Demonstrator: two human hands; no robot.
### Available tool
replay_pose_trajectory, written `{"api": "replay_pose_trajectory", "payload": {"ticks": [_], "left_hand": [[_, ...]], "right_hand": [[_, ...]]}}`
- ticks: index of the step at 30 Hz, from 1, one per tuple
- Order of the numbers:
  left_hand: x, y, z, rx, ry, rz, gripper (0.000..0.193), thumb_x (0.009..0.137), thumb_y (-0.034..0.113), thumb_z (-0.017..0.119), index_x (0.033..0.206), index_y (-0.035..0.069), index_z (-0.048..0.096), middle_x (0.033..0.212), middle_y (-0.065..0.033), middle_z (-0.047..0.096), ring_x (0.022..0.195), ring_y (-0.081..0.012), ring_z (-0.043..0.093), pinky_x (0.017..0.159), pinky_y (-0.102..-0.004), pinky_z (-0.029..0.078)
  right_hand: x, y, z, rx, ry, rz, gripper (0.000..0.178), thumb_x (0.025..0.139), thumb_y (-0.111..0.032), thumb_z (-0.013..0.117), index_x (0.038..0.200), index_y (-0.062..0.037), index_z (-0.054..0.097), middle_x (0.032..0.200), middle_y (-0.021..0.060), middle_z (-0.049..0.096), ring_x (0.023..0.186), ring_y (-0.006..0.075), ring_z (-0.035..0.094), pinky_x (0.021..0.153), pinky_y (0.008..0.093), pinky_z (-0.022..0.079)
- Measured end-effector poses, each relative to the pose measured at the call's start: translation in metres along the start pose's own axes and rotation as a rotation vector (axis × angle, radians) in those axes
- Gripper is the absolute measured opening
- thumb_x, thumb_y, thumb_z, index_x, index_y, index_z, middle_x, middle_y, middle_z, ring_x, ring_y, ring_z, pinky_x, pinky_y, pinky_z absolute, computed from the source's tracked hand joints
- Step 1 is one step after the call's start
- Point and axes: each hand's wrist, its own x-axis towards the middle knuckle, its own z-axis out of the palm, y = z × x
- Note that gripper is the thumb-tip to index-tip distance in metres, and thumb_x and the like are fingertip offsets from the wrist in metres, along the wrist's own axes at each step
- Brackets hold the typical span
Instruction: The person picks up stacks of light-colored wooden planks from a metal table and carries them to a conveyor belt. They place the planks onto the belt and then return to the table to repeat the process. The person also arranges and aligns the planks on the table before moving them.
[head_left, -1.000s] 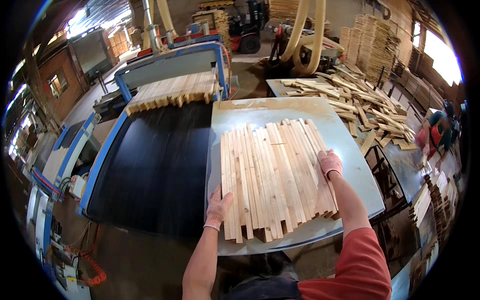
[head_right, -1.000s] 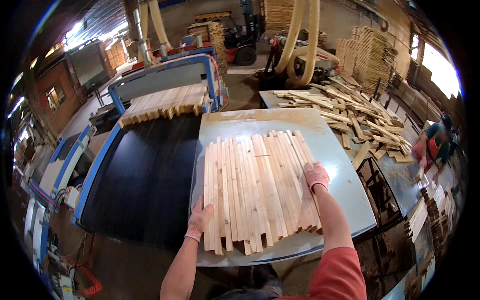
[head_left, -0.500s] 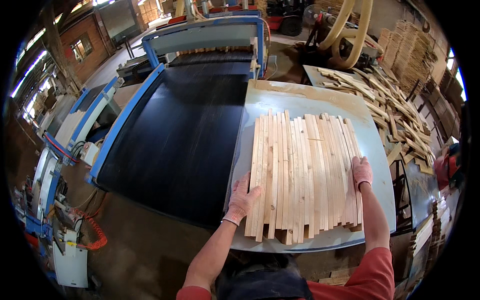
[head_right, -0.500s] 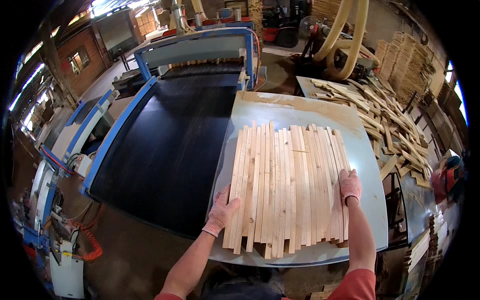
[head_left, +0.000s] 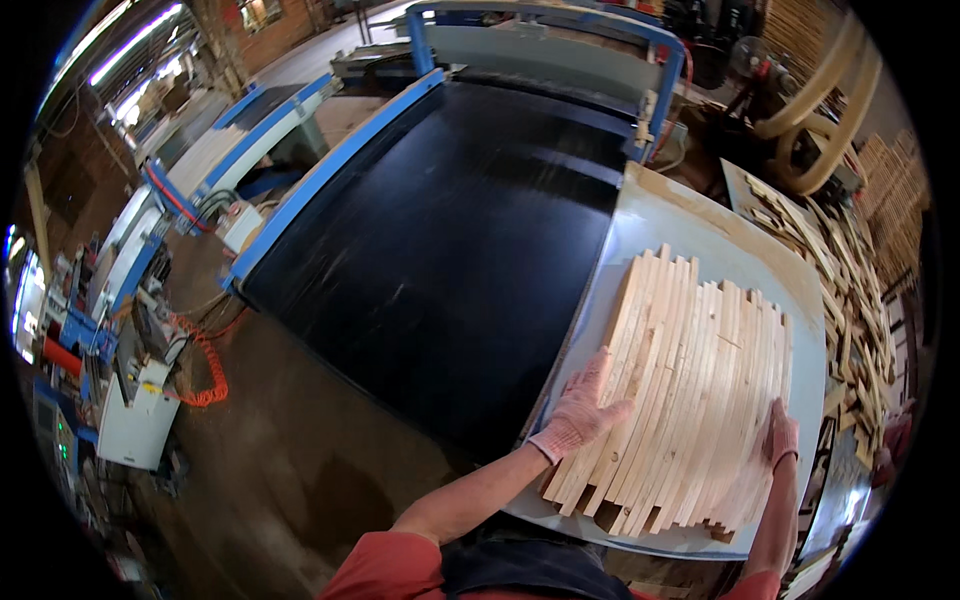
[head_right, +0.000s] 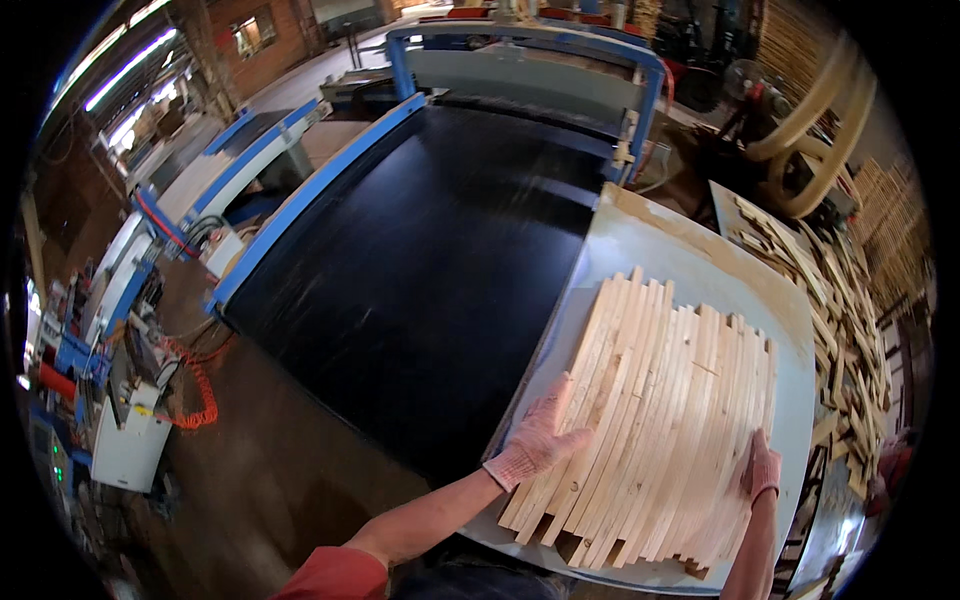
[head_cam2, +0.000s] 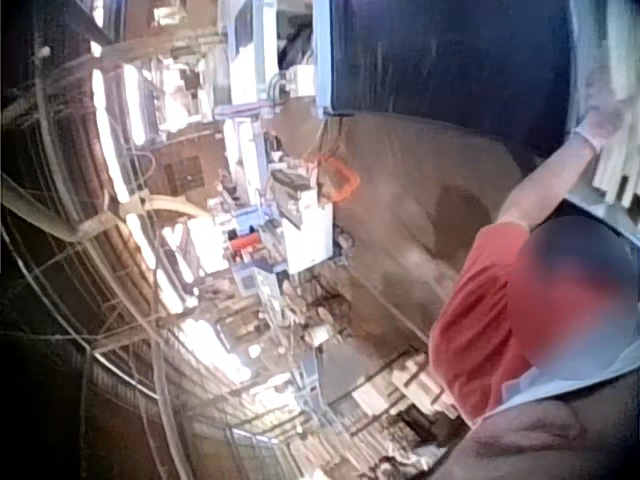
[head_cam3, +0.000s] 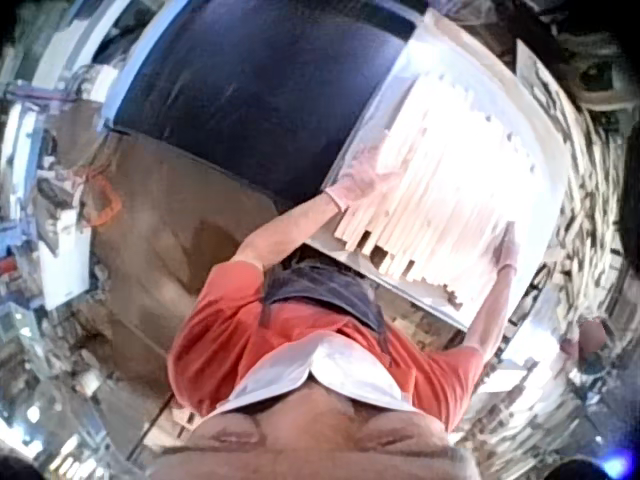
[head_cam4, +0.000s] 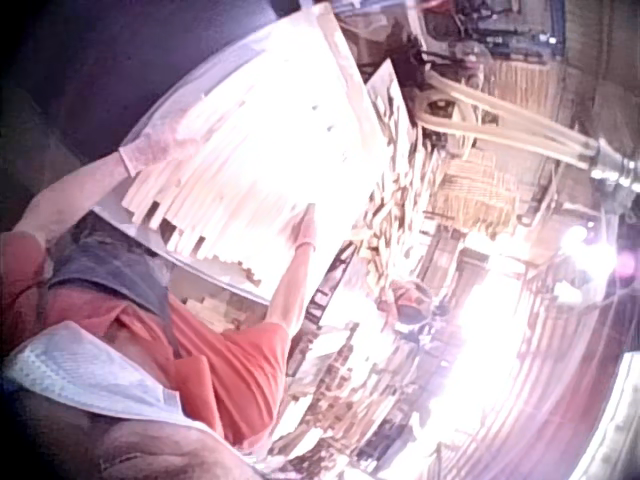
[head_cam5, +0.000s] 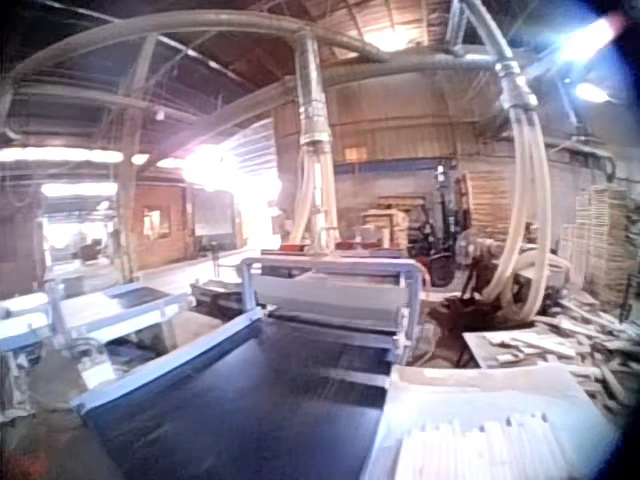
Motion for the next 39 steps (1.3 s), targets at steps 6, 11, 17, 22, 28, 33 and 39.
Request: {"api": "replay_pose_trajectory", "payload": {"ticks": [6,11,17,22,28,33,39], "left_hand": [[0.009,-0.008,-0.047,-0.057,-0.008,0.095,0.109,0.091,0.047,0.079,0.172,0.004,0.02,0.173,-0.0248,0.031,0.154,-0.0417,0.037,0.128,-0.0474,0.03],[0.013,-0.076,-0.224,0.031,-0.08,0.059,0.106,0.091,0.046,0.082,0.171,0.006,0.026,0.174,-0.0244,0.029,0.163,-0.0361,0.025,0.132,-0.0423,0.023],[0.029,-0.124,-0.41,0.515,0.006,0.136,0.097,0.092,0.058,0.076,0.165,0.006,0.04,0.166,-0.0243,0.044,0.153,-0.0413,0.042,0.127,-0.0465,0.035],[0.045,-0.136,-0.549,1.182,0.137,-0.071,0.086,0.1,0.064,0.059,0.162,0.008,0.041,0.169,-0.0244,0.038,0.155,-0.0422,0.038,0.129,-0.0535,0.026],[0.073,-0.181,-0.654,1.215,0.243,-0.417,0.1,0.105,0.071,0.04,0.17,-0.002,0.022,0.179,-0.0239,0.016,0.167,-0.0396,0.012,0.135,-0.051,0.001],[0.082,-0.215,-0.716,1.217,0.371,-0.277,0.098,0.105,0.068,0.045,0.166,-0.006,0.029,0.175,-0.0293,0.024,0.164,-0.0441,0.019,0.134,-0.0551,0.011],[0.093,-0.187,-0.707,1.198,0.292,-0.282,0.091,0.104,0.062,0.055,0.16,-0.008,0.039,0.167,-0.0329,0.038,0.157,-0.0476,0.033,0.13,-0.0561,0.025]], "right_hand": [[-0.038,-0.02,0.02,0.023,-0.1,-0.042,0.048,0.093,-0.056,0.08,0.079,-0.0129,0.067,0.059,-0.0033,0.05,0.046,0.0127,0.046,0.044,0.0335,0.034],[-0.126,-0.046,0.153,0.06,-0.193,-0.156,0.039,0.094,-0.049,0.081,0.088,-0.0118,0.07,0.068,-0.0072,0.051,0.06,0.0087,0.046,0.055,0.0308,0.038],[-0.261,-0.146,0.304,0.126,-0.367,-0.172,0.03,0.095,-0.04,0.08,0.094,-0.0118,0.072,0.082,-0.009,0.057,0.075,0.0062,0.051,0.065,0.0279,0.041],[-0.335,-0.2,0.449,0.216,-0.485,-0.189,0.025,0.096,-0.036,0.08,0.093,-0.0142,0.068,0.081,-0.0096,0.054,0.073,0.0049,0.048,0.063,0.0278,0.038],[-0.418,-0.267,0.586,0.444,-0.687,-0.219,0.038,0.098,-0.024,0.08,0.128,-0.0053,0.066,0.101,-0.0007,0.068,0.084,0.0102,0.062,0.071,0.0297,0.052],[-0.442,-0.282,0.65,0.328,-0.663,-0.349,0.048,0.1,-0.028,0.079,0.132,0.0011,0.059,0.116,0.0079,0.071,0.105,0.0192,0.067,0.093,0.035,0.054],[-0.409,-0.259,0.652,-0.205,-0.5,-0.709,0.051,0.102,-0.041,0.07,0.132,-0.0009,0.058,0.125,0.0166,0.071,0.12,0.0297,0.067,0.104,0.04,0.052]]}}
